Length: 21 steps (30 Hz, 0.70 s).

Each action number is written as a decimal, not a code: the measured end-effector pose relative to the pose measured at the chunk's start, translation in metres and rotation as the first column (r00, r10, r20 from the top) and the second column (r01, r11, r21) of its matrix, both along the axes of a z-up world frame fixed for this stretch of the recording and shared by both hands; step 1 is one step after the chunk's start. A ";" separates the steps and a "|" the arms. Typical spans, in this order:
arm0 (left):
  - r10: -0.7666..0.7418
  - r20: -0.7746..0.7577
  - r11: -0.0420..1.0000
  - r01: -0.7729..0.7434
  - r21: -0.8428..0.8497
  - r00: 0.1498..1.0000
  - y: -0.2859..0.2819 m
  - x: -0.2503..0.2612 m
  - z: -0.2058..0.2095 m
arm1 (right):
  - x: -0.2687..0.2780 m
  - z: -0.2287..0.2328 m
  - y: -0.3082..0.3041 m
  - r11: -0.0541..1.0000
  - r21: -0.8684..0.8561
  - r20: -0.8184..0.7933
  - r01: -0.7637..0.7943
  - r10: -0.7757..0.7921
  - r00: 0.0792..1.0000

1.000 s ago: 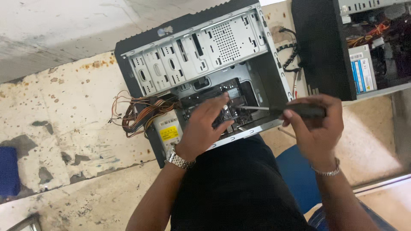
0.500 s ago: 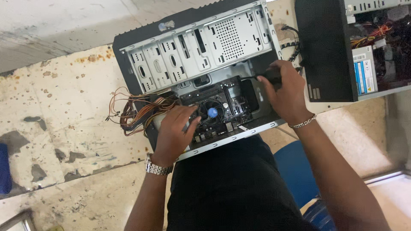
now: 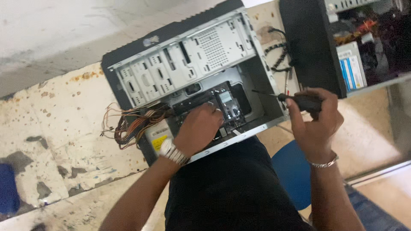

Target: The person uses a screwdriver to remove screws from the side of a computer case and then removes the power supply unit. They also handle internal wires and a RAM stick inside the case.

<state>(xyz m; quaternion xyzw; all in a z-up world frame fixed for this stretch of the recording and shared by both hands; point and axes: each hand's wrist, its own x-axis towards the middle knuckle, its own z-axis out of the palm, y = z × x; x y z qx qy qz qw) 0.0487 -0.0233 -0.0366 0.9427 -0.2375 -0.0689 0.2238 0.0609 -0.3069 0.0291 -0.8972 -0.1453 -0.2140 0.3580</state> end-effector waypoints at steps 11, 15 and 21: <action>0.278 -0.041 0.938 -0.262 0.227 0.960 -0.106 0.104 -0.121 | -0.059 -0.010 -0.018 0.951 0.221 -0.008 0.216 -0.220 0.976; 0.239 0.025 0.913 -0.233 0.336 0.971 -0.128 0.110 -0.093 | -0.071 -0.008 -0.027 0.924 0.302 -0.086 0.234 -0.218 0.972; 0.309 0.002 0.879 -0.287 0.380 0.951 -0.134 0.114 -0.101 | -0.068 -0.007 -0.037 0.933 0.291 -0.066 0.211 -0.200 0.978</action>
